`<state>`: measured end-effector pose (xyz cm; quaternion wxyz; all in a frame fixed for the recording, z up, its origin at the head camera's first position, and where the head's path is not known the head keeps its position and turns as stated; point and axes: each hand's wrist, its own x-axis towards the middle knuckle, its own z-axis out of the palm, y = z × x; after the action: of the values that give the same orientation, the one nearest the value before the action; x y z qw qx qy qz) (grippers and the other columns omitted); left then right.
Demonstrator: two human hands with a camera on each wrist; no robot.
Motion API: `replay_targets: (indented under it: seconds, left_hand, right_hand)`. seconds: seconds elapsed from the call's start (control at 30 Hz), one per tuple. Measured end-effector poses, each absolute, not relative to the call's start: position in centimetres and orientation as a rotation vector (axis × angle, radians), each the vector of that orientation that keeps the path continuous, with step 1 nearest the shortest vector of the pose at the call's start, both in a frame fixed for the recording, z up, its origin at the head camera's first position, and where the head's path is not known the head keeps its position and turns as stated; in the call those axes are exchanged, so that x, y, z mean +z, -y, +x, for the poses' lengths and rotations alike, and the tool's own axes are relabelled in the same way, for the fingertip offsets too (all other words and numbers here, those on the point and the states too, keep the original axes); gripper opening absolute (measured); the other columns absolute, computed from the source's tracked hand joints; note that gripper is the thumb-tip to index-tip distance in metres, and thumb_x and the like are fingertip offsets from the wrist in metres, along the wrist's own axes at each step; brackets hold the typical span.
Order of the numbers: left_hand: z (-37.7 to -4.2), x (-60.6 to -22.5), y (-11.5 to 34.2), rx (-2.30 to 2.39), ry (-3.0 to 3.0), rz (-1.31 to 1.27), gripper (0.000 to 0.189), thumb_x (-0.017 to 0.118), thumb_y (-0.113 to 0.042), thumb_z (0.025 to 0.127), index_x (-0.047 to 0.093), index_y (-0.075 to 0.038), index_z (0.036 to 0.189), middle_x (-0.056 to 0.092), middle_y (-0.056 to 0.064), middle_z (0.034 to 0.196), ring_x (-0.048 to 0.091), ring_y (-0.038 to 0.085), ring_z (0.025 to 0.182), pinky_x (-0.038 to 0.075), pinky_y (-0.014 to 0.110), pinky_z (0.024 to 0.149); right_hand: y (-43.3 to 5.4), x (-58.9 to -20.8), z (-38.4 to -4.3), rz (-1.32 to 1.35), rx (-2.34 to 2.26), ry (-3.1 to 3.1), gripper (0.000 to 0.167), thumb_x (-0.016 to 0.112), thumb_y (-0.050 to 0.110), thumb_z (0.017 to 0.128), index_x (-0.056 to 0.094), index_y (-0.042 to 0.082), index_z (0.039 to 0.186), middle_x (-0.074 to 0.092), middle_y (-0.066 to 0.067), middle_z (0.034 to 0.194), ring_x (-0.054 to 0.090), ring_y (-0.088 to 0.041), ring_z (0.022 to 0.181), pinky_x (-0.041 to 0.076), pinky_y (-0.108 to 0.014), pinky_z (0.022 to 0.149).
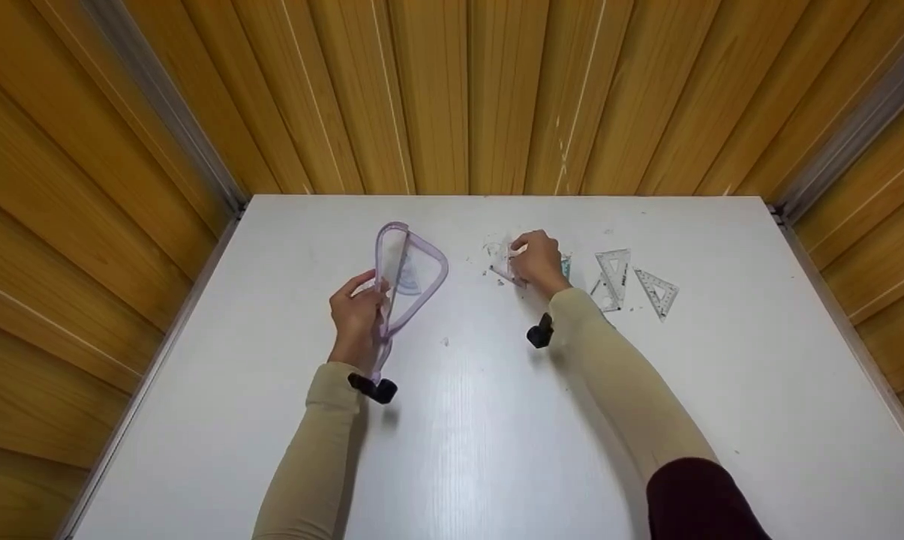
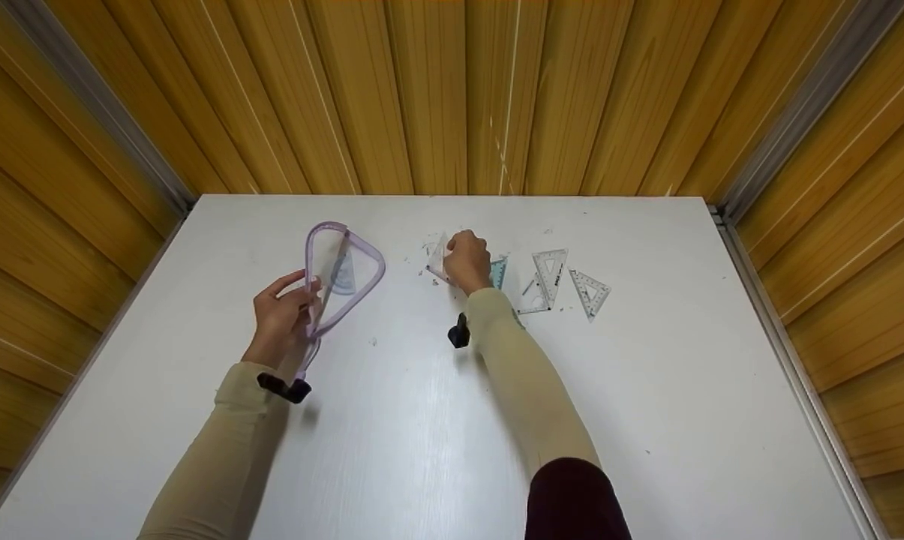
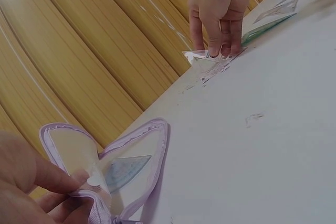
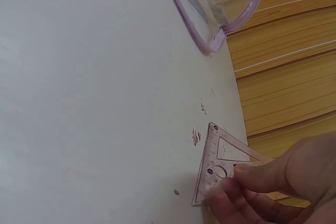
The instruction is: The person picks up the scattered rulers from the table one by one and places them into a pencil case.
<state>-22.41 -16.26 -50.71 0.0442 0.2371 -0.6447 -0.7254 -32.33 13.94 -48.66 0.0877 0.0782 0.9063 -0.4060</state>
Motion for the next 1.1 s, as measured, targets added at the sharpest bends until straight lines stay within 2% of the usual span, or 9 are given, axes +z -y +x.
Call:
replay_targets:
  seconds: [0.03,0.13,0.33,0.53,0.9,1.1]
  left_hand:
    - [-22.4,-50.7,16.2,-2.216,1.972,0.722,0.038,0.068,0.001,0.091,0.072,-0.013,0.126,0.075,0.015,0.11,0.06,0.022,0.084,0.042,0.026,0.06]
    - [-22.4,-50.6,16.3,-2.207,1.981,0.719,0.038,0.068,0.0,0.091,0.073,-0.013,0.126,0.075,0.015,0.11,0.06,0.023,0.083,0.043,0.027,0.061]
    - [-22.4,-50.7,16.3,-2.189,1.993,0.685,0.039,0.067,0.003,0.09,0.073,-0.013,0.125,0.075,0.014,0.108,0.062,0.023,0.084,0.046,0.026,0.062]
    - [-22.4,-50.7,16.4,-2.209,1.98,0.684,0.039,0.068,0.002,0.091,0.072,-0.011,0.127,0.075,0.015,0.108,0.061,0.022,0.082,0.044,0.025,0.06]
    - [-22.4,-50.6,16.3,-2.207,2.008,0.735,0.038,0.069,-0.002,0.093,0.071,-0.015,0.129,0.075,0.012,0.112,0.061,0.024,0.093,0.043,0.033,0.074]
    - [-22.3,-50.6,16.3,-2.194,2.02,0.705,0.038,0.069,-0.002,0.093,0.071,-0.014,0.129,0.075,0.012,0.112,0.061,0.024,0.092,0.043,0.033,0.072]
  right_hand:
    - [-14.0,-48.6,-32.4,0.238,-1.226,-2.684,0.03,0.07,0.004,0.093,0.07,0.006,0.123,0.062,-0.015,0.133,0.063,-0.022,0.085,0.052,-0.029,0.063]
    - [-14.2,-48.4,-32.6,0.253,-1.279,-2.639,0.03,0.068,0.004,0.094,0.07,0.006,0.124,0.067,-0.014,0.118,0.065,-0.019,0.074,0.051,-0.026,0.055]
    - [-14.6,-48.0,-32.4,0.233,-1.343,-2.609,0.03,0.068,0.004,0.095,0.071,0.006,0.125,0.072,-0.015,0.101,0.068,-0.021,0.075,0.058,-0.031,0.063]
    - [-14.5,-47.6,-32.3,0.221,-1.375,-2.613,0.03,0.068,0.004,0.096,0.07,0.007,0.125,0.072,-0.014,0.097,0.07,-0.023,0.077,0.06,-0.035,0.068]
    - [-13.8,-46.7,-32.1,0.182,-1.462,-2.56,0.031,0.064,0.002,0.096,0.069,0.007,0.126,0.071,-0.014,0.099,0.069,-0.022,0.08,0.06,-0.039,0.076]
    - [-13.3,-46.4,-32.3,0.186,-1.497,-2.532,0.03,0.067,0.004,0.096,0.069,0.006,0.127,0.072,-0.013,0.103,0.072,-0.022,0.081,0.06,-0.034,0.074]
